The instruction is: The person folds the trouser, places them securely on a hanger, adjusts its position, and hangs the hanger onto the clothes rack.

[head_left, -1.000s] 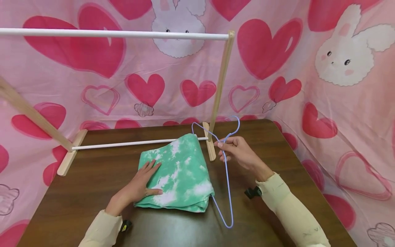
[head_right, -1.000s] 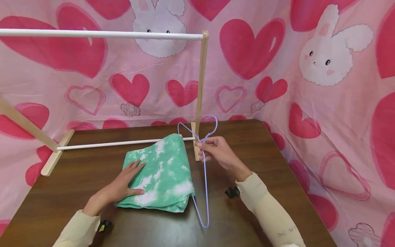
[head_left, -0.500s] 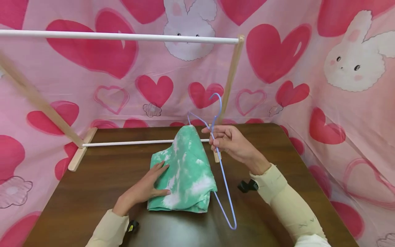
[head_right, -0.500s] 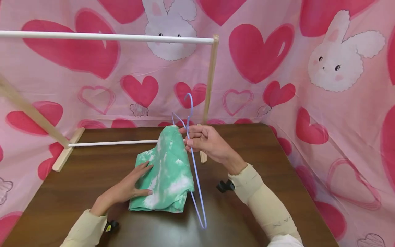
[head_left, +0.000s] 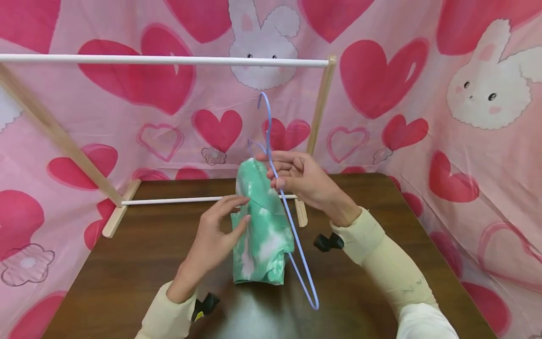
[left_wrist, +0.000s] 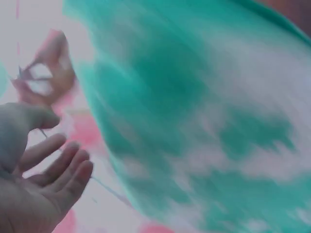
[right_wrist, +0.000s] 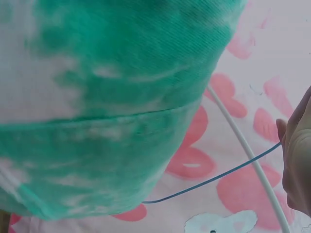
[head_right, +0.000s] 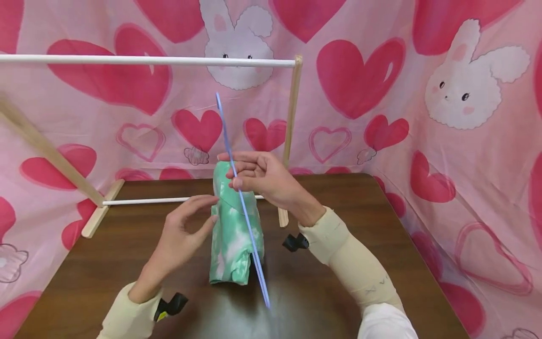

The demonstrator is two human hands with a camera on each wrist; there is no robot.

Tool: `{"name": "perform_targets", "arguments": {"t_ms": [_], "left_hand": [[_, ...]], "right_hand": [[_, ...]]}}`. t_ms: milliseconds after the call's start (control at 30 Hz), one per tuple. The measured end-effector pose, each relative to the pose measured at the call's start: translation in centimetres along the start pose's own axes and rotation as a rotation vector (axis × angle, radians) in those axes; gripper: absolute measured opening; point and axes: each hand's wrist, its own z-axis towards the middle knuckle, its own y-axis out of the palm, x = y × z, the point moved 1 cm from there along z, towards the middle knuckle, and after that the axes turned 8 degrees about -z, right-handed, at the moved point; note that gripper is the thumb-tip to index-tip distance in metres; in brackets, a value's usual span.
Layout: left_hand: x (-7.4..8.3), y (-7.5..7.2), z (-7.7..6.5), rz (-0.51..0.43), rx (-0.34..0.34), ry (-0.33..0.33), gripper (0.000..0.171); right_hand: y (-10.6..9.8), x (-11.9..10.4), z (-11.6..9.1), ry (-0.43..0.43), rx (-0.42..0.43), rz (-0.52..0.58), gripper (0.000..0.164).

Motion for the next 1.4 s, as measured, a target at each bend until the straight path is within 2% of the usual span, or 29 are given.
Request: {"name": "perform_targets", "arguments": {"t_ms": [67,167,233,300,433,600,800,933,1033,1200,1267,1400], "left_hand": [[2.0,0.6,0.9,-0.149,0.034,0.019,0.03],[4.4,1.3,2.1,-0.417,-0.024,-0.034,0.025],[5.7,1.6,2.8,-0.565,-0.077,-0.092,0.031],[6.5,1.8,3.6,-0.667,-0.101,-0.129,0.039],[7.5,2.1,4.9,-0.785,-0.07,-0.176,0.044],[8.3,2.3,6.9,-0.835,-0.013,-0.189,0.043],[8.4,2.2,9.9,-0.781,0.041,-0.138,0.041],[8.1,2.6,11.7,-0.773,0.08,-0.11,0.038],[7.5,3.3,12.7,-0.816,0.095,-0.107,0.037],[6.1,4.3,13.5,-0.888,0.114,-0.158,0.035],[5.5,4.6,13.5,-0.901,0.116,-0.19,0.035],[4.2,4.7,13.1,-0.895,0.112,-0.24,0.036]], "right_hand": [[0.1,-0.4,0.6,0.002,0.011,-0.016,0.099],[0.1,-0.9,1.4,0.002,0.029,-0.029,0.103],[0.1,-1.1,2.1,-0.002,0.044,-0.027,0.104],[0.0,-1.4,2.7,-0.01,0.063,-0.019,0.105],[-0.3,-2.0,4.0,-0.051,0.132,0.022,0.107],[-1.2,-3.2,5.4,-0.096,0.176,0.069,0.11],[-2.8,-4.1,7.0,-0.106,0.194,0.073,0.105],[-4.1,-4.2,7.6,-0.107,0.242,0.1,0.091],[-5.0,-4.0,7.7,-0.116,0.247,0.138,0.075],[-6.2,-2.8,7.6,-0.08,0.282,0.159,0.043],[-6.6,-2.1,7.5,-0.047,0.299,0.163,0.037],[-6.9,-0.6,7.4,-0.007,0.303,0.173,0.034]]}}
